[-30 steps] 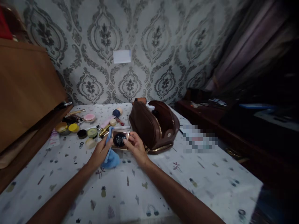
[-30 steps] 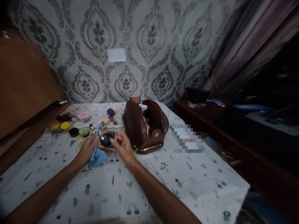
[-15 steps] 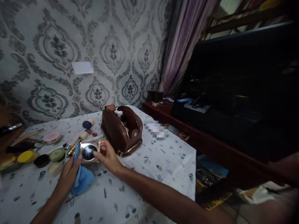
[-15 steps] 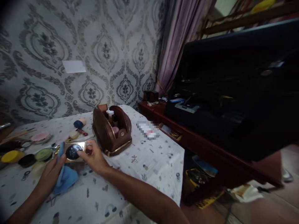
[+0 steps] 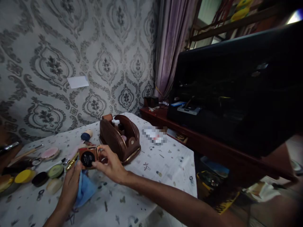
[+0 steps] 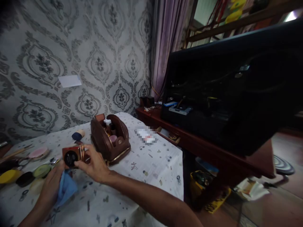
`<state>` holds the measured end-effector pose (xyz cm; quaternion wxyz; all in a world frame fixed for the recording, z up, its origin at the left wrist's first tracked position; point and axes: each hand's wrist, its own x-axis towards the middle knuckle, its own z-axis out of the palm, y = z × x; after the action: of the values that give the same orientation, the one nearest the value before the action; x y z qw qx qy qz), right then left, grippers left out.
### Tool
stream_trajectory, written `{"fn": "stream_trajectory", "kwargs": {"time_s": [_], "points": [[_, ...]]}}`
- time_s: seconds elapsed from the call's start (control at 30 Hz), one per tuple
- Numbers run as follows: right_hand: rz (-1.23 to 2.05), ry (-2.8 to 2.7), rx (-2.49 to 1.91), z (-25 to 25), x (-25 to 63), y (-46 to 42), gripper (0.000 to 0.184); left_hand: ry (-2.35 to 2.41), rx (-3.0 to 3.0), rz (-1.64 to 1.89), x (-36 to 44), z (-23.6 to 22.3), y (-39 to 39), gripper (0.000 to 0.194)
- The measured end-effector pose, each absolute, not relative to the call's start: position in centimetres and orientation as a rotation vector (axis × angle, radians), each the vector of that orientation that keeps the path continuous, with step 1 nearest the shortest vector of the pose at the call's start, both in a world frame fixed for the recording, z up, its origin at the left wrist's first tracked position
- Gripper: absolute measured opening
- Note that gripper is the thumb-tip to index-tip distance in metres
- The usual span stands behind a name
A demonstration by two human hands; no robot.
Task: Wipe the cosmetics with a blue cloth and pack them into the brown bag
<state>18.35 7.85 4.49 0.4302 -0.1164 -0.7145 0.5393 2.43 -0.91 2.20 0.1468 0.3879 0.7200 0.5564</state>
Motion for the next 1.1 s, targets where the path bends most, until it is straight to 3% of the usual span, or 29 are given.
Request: {"fn": "stream_trajectory", "kwargs": {"time_s": [0.13,0.3,0.43,0.63,0.9,1.1], "points": [[1.185,-1.820,-0.264,7.5,20.6,9.3,0.048,2.079,1.086,1.580,4.8,5.7,0.8,0.062],[0.966,-1.828,-0.377,11.8,23.7,13.3,0.045,1.902,1.540,1.561,7.2,8.3,3.3,0.053],[0.678,-1.990,-0.619,14.3,25.8,17.0,0.036,1.821,2.064,1.279,8.5,8.5,5.0,0.044],[0.557,-2.121,-0.757,15.6,26.4,19.5,0.032,1.969,2.573,0.867,9.4,7.1,6.2,0.044],[0.223,-2.415,-0.989,15.8,26.6,19.5,0.054,2.037,2.857,0.988,9.1,5.7,5.7,0.037],[-0.116,-2.786,-1.113,16.3,25.6,19.3,0.041,2.035,2.918,1.057,9.1,5.2,5.6,0.038]]}}
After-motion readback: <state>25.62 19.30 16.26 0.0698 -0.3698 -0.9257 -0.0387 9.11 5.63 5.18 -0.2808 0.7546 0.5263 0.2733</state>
